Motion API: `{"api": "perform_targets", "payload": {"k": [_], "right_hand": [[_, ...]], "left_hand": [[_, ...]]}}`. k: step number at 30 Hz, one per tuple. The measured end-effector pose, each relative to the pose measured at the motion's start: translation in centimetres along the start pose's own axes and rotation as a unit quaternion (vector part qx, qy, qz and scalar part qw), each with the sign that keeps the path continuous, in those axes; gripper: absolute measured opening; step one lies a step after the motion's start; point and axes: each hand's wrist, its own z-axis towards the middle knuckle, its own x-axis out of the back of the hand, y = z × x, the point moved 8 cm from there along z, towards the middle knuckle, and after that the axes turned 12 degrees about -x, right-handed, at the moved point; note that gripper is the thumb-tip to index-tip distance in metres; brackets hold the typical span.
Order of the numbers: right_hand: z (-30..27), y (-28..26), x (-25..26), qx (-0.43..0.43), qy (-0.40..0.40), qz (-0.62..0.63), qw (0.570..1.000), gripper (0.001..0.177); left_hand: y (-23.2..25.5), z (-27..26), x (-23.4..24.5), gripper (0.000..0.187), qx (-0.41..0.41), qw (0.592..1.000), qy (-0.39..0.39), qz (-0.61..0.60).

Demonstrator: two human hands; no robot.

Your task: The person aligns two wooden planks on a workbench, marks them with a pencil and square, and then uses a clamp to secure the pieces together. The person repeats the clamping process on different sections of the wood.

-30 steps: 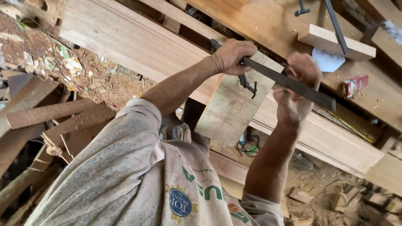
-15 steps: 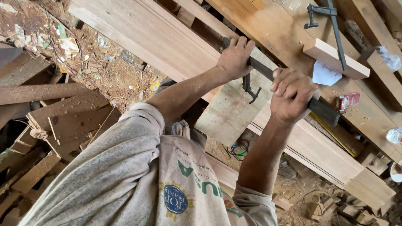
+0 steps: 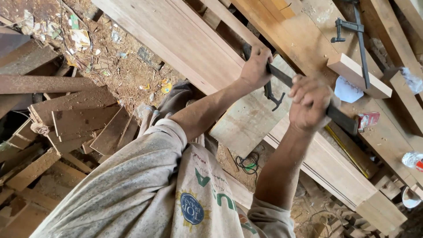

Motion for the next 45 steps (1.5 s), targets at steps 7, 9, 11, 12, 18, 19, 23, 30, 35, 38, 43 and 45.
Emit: {"api": "perform_targets", "payload": {"k": [7,9,11,12,18,19,23,30,35,38,43,45], "right_hand": [[5.0,0.0,-2.0,-0.075,0.009,0.038,0.996,0.041],[6.2,0.4,-2.7,-0.112,0.008,0.032,0.993,0.051],[7.1,-0.7,-4.0,-0.091,-0.005,0.011,0.996,0.052],[7.5,-1.4,-4.7,-0.070,-0.019,-0.010,0.997,0.054],[8.7,-1.2,-4.2,-0.108,0.031,0.036,0.993,0.055],[8.7,-1.4,-4.3,-0.107,0.033,0.035,0.993,0.055],[9.5,-1.8,-4.5,-0.138,0.059,0.030,0.988,0.060],[9.5,-1.4,-4.6,-0.180,0.036,0.001,0.983,0.063],[8.1,-1.1,-3.3,-0.184,0.086,0.006,0.979,0.058],[7.8,-1.2,-2.8,-0.174,0.112,0.014,0.978,0.056],[7.6,-1.1,-3.0,-0.177,0.111,0.018,0.978,0.060],[7.8,-1.1,-3.8,-0.174,0.064,-0.002,0.983,0.060]], "left_hand": [[1.7,1.8,2.7,0.034,-0.093,0.994,-0.011,-0.062],[2.1,2.3,3.6,0.030,-0.122,0.989,0.006,-0.078],[2.5,2.7,4.8,0.028,-0.139,0.986,0.031,-0.086],[2.8,2.7,5.5,0.027,-0.155,0.982,0.056,-0.093],[2.4,4.3,8.4,0.040,-0.134,0.986,0.065,-0.070],[2.6,4.4,8.7,0.040,-0.135,0.986,0.063,-0.071],[2.3,4.7,8.1,0.038,-0.075,0.994,0.004,-0.083],[2.3,2.7,4.2,0.029,-0.114,0.987,0.006,-0.112],[0.8,2.2,1.8,0.030,-0.023,0.993,-0.068,-0.097],[1.3,2.7,1.6,0.027,-0.008,0.990,-0.116,-0.079],[1.2,1.7,1.5,0.027,-0.032,0.993,-0.066,-0.098],[0.8,1.2,1.5,0.029,-0.028,0.995,0.003,-0.091]]}}
